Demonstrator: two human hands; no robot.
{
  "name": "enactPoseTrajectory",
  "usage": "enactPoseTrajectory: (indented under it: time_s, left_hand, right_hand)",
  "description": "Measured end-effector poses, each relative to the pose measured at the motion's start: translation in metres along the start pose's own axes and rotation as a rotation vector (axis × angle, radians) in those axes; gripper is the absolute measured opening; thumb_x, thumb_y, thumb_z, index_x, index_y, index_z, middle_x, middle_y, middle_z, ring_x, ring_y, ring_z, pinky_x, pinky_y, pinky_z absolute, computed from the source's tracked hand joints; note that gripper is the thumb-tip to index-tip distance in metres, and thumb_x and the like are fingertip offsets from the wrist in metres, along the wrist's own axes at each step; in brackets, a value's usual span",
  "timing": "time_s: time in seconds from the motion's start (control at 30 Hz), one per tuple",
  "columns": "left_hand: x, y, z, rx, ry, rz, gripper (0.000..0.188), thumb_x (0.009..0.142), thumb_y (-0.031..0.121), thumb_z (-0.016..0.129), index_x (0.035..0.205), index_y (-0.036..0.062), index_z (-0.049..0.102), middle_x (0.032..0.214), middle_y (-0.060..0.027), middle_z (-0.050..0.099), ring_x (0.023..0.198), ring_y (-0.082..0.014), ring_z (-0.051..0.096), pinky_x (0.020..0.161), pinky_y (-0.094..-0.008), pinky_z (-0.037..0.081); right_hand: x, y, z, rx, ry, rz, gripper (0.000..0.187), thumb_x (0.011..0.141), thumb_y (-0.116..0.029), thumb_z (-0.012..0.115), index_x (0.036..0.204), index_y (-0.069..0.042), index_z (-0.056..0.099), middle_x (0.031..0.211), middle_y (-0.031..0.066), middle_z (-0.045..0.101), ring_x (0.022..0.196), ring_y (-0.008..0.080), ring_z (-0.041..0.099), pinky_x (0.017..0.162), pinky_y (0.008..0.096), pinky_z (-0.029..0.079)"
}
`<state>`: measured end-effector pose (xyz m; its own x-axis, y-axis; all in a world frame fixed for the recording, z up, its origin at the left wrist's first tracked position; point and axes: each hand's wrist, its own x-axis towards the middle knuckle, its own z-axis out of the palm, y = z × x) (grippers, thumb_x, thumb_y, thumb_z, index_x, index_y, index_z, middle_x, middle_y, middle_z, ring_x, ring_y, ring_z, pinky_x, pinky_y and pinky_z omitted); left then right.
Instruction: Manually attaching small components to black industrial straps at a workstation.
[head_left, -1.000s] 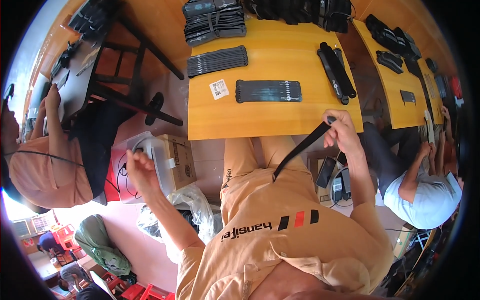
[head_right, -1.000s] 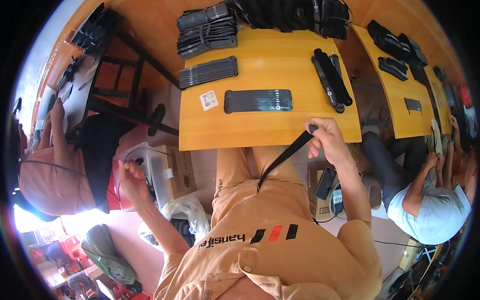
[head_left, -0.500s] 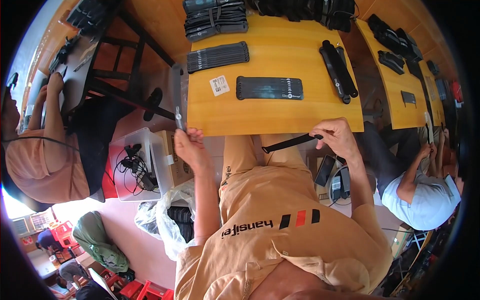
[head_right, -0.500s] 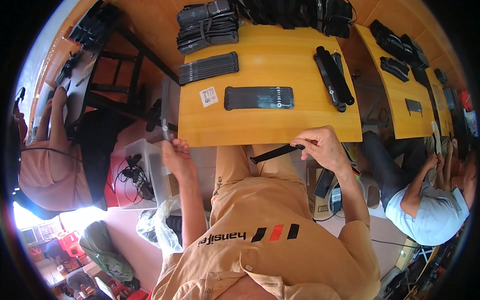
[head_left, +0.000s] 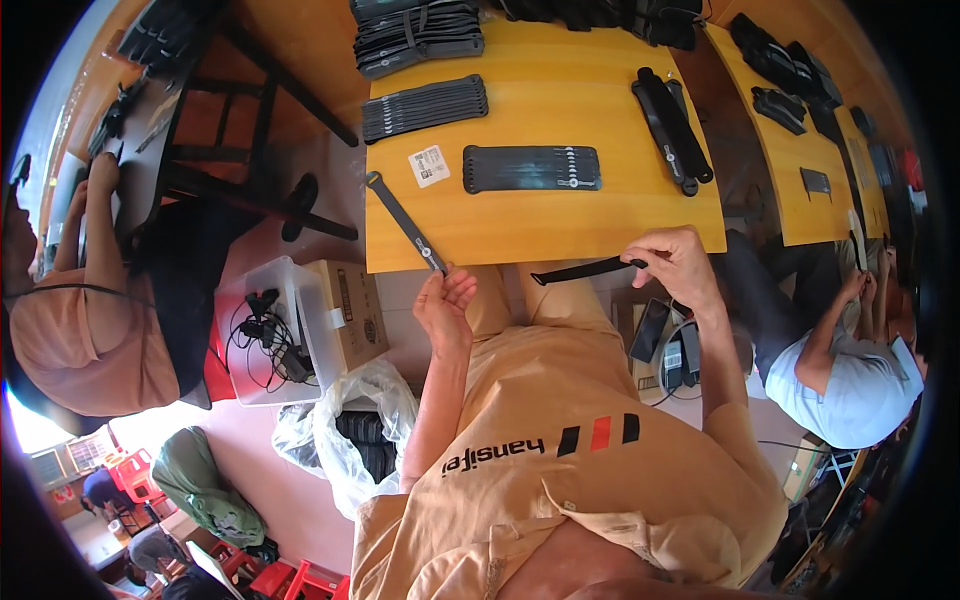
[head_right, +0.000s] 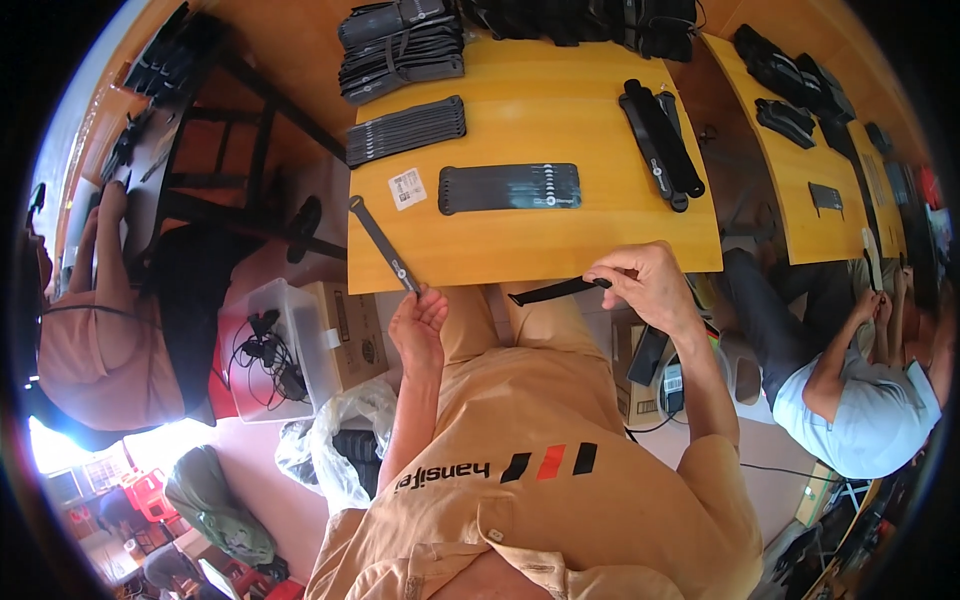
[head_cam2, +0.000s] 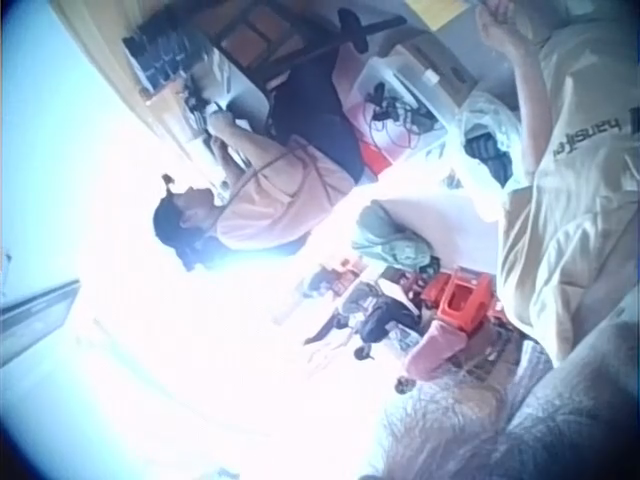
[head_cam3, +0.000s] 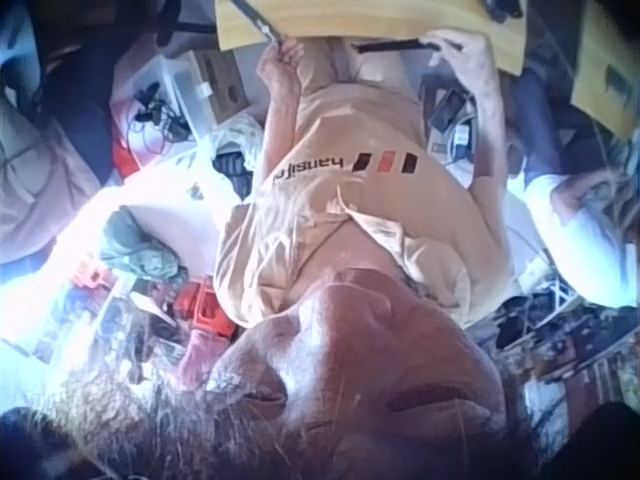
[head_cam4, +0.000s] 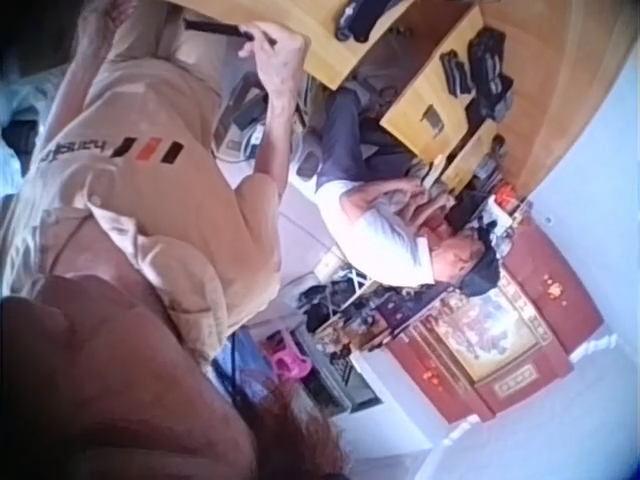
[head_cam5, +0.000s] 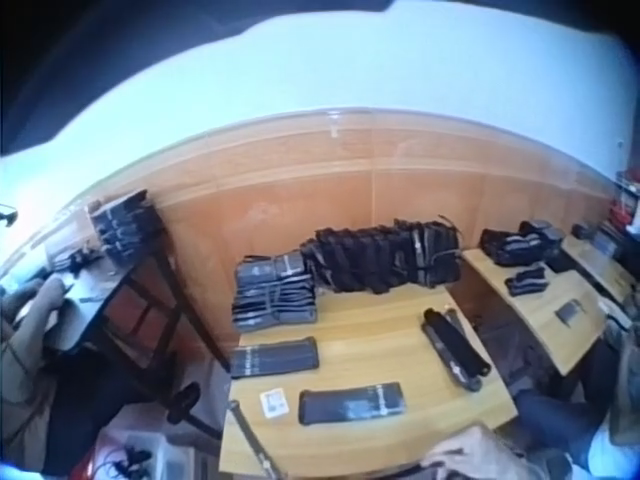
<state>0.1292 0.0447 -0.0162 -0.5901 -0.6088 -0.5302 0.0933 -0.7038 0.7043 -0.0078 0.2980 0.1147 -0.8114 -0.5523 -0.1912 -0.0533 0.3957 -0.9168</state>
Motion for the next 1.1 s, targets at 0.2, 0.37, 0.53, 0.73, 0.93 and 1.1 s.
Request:
enactPoseTrajectory:
  time_s: [0.2, 0.37, 0.53, 0.73, 0.93, 1.1]
  left_hand:
    - [-0.006, -0.001, 0.008, 0.12, -0.001, -0.187, 0.041, 0.092, 0.035, 0.044, 0.1, -0.0038, 0.057, 0.075, -0.0146, 0.063, 0.063, -0.0208, 0.063, 0.056, -0.028, 0.053]
    - [-0.001, 0.015, -0.02, 0.28, -0.068, -0.419, 0.058, 0.091, 0.05, 0.038, 0.1, -0.004, 0.057, 0.065, -0.01, 0.061, 0.06, -0.0179, 0.062, 0.053, -0.0257, 0.051]
    - [-0.033, 0.05, 0.013, 0.862, -0.356, 0.268, 0.054, 0.088, 0.044, 0.05, 0.114, -0.0026, 0.054, 0.073, -0.009, 0.064, 0.065, -0.0131, 0.06, 0.06, -0.0225, 0.046]
    - [-0.058, 0.055, 0.118, 0.615, -0.979, 0.486, 0.037, 0.088, 0.025, 0.057, 0.115, -0.0001, 0.053, 0.089, -0.0052, 0.061, 0.073, -0.0085, 0.055, 0.065, -0.0214, 0.044]
    - [-0.008, 0.064, 0.087, 0.702, -1.136, -0.401, 0.019, 0.085, 0.009, 0.061, 0.101, -0.0008, 0.059, 0.079, -0.0004, 0.059, 0.069, -0.0052, 0.052, 0.064, -0.0196, 0.042]
    - [0.028, 0.074, 0.068, 0.921, -0.949, -0.133, 0.011, 0.086, 0.008, 0.059, 0.091, -0.0019, 0.062, 0.075, -0.0005, 0.06, 0.069, -0.0061, 0.053, 0.065, -0.019, 0.042]
  right_hand:
    - [-0.004, 0.0, -0.006, 0.013, 0.05, -0.015, 0.008, 0.083, 0.0, 0.059, 0.085, 0.005, 0.065, 0.074, 0.0077, 0.066, 0.054, 0.009, 0.06, 0.051, 0.0201, 0.048]
    - [-0.009, -0.005, -0.022, 0.058, 0.016, -0.082, 0.006, 0.077, 0.003, 0.063, 0.083, 0.005, 0.064, 0.074, 0.0073, 0.065, 0.06, 0.0096, 0.061, 0.052, 0.0196, 0.046]
    - [-0.01, -0.031, -0.029, -0.117, -0.108, -0.217, 0.015, 0.072, 0.011, 0.06, 0.085, 0.004, 0.064, 0.075, 0.0074, 0.061, 0.068, 0.0119, 0.061, 0.057, 0.02, 0.045]
    - [0.004, -0.041, 0.005, 0.096, -0.142, -0.397, 0.025, 0.07, 0.012, 0.058, 0.091, 0.0, 0.064, 0.077, 0.0061, 0.061, 0.066, 0.0121, 0.059, 0.058, 0.0229, 0.046]
    - [0.011, -0.001, -0.006, 0.385, 0.054, -0.045, 0.022, 0.08, 0.009, 0.053, 0.1, 0.005, 0.061, 0.076, 0.0059, 0.062, 0.066, 0.0068, 0.059, 0.064, 0.0198, 0.05]
    - [0.029, 0.041, -0.004, 0.448, 0.117, 0.121, 0.02, 0.08, 0.007, 0.053, 0.098, 0.005, 0.061, 0.078, 0.0057, 0.062, 0.066, 0.0078, 0.059, 0.061, 0.0204, 0.05]
